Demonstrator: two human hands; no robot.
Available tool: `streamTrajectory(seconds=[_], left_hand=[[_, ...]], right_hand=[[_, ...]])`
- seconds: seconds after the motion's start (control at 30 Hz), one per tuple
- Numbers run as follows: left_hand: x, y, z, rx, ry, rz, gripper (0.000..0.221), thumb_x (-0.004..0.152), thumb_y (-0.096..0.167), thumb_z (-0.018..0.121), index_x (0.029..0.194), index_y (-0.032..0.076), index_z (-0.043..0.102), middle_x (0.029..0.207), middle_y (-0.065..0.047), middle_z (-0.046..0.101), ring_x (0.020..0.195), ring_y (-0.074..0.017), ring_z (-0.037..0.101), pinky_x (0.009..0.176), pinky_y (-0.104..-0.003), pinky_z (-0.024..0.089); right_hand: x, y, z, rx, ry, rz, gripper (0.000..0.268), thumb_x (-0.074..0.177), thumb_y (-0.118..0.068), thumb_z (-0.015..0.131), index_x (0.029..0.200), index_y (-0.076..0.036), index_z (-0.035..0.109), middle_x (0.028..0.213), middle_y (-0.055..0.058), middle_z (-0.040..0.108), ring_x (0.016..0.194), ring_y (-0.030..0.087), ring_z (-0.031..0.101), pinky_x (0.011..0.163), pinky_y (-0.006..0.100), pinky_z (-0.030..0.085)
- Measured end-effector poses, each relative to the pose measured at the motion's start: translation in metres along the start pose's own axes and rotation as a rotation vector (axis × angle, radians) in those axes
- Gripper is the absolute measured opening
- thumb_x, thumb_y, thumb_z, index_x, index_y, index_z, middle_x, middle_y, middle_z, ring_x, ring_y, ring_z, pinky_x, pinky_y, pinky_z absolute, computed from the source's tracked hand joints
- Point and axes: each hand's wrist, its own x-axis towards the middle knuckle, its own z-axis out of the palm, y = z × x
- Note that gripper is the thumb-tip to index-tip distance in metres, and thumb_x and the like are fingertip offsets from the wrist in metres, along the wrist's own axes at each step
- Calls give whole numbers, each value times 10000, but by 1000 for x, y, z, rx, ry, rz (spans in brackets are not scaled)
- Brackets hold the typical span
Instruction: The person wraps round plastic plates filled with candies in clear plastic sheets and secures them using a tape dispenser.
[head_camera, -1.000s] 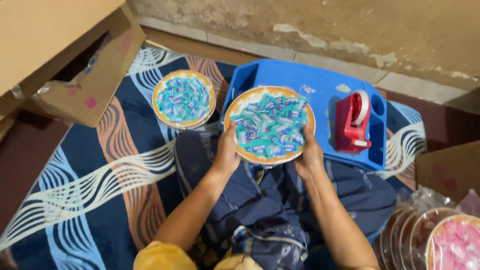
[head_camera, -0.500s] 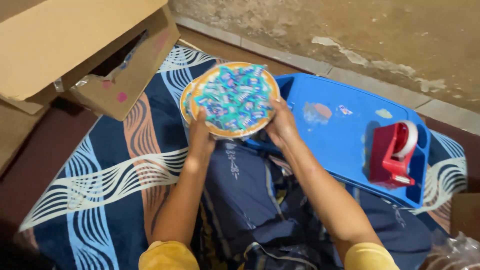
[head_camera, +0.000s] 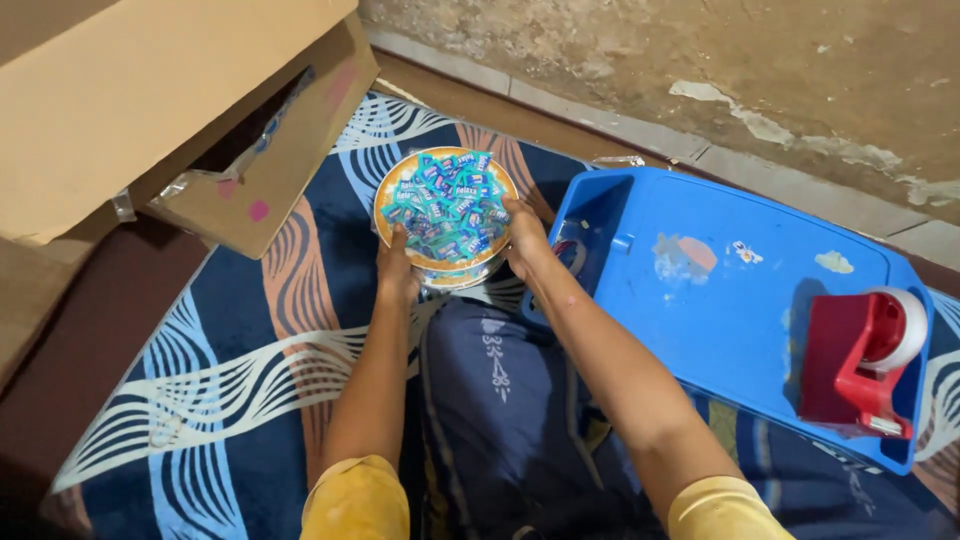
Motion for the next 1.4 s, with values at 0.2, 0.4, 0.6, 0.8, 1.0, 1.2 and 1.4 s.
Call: streamTrajectory(seconds=[0.2, 0.4, 0.6, 0.8, 1.0, 1.2, 1.4], left_hand=[[34, -5, -19, 525, 44, 241, 698, 849, 173, 843, 1437, 39, 491, 1319, -270, 595, 1256, -400, 592, 994, -567, 519], [67, -22, -33, 1090, 58, 191, 890, 771, 343, 845, 1546, 282, 413, 1392, -206, 518, 1362, -379, 491, 1131, -481, 424], [20, 29, -3, 1244, -58, 343, 848, 846, 458, 781, 1576, 384, 356, 1600, -177, 279, 1496, -431, 259, 1111, -649, 341], [-68, 52, 39, 880, -518, 442, 510, 910, 229, 737, 1396, 144, 606, 1325, -250, 621, 1285, -412, 560, 1089, -486, 445], [-180, 30, 91, 722, -933, 209, 456, 969, 170, 671, 1400, 67, 562, 1309, -274, 622, 1227, -374, 620, 1032, -483, 500], [-275, -21, 131, 724, -1191, 54, 434, 968, 134, 683, 1384, 61, 583, 1297, -247, 641, 1232, -342, 629, 1023, -458, 509], [-352, -77, 143, 670, -1341, -47, 431, 958, 117, 694, 1373, 53, 596, 1274, -258, 655, 1204, -353, 643, 1008, -476, 519]], right_hand=[[9, 5, -5, -40, 29, -19, 758, 1008, -384, 628, 1578, -55, 252, 1595, 269, 150, 1438, 527, 290, 1053, 790, 285], [26, 28, -23, -480, 85, -218, 585, 951, -270, 697, 1470, -54, 535, 1440, 340, 496, 1362, 483, 492, 1068, 610, 452], [-62, -17, -37, -561, 21, -512, 297, 940, -200, 703, 1233, -187, 749, 1180, 160, 743, 1157, 324, 688, 967, 446, 561], [-142, -28, -139, -229, -80, -361, 256, 978, -137, 642, 1164, 18, 725, 976, 188, 748, 862, 241, 761, 776, 345, 646], [-250, -51, -253, -321, 55, -413, 257, 958, -161, 688, 1154, -2, 738, 983, 162, 771, 861, 202, 757, 777, 305, 633], [-349, -69, -334, -378, 224, -571, 263, 972, -114, 698, 1193, 28, 715, 930, 152, 746, 853, 203, 733, 786, 319, 622], [-446, -65, -375, -372, 468, -592, 293, 973, -129, 710, 1234, 7, 706, 990, 158, 749, 913, 202, 729, 834, 319, 614]])
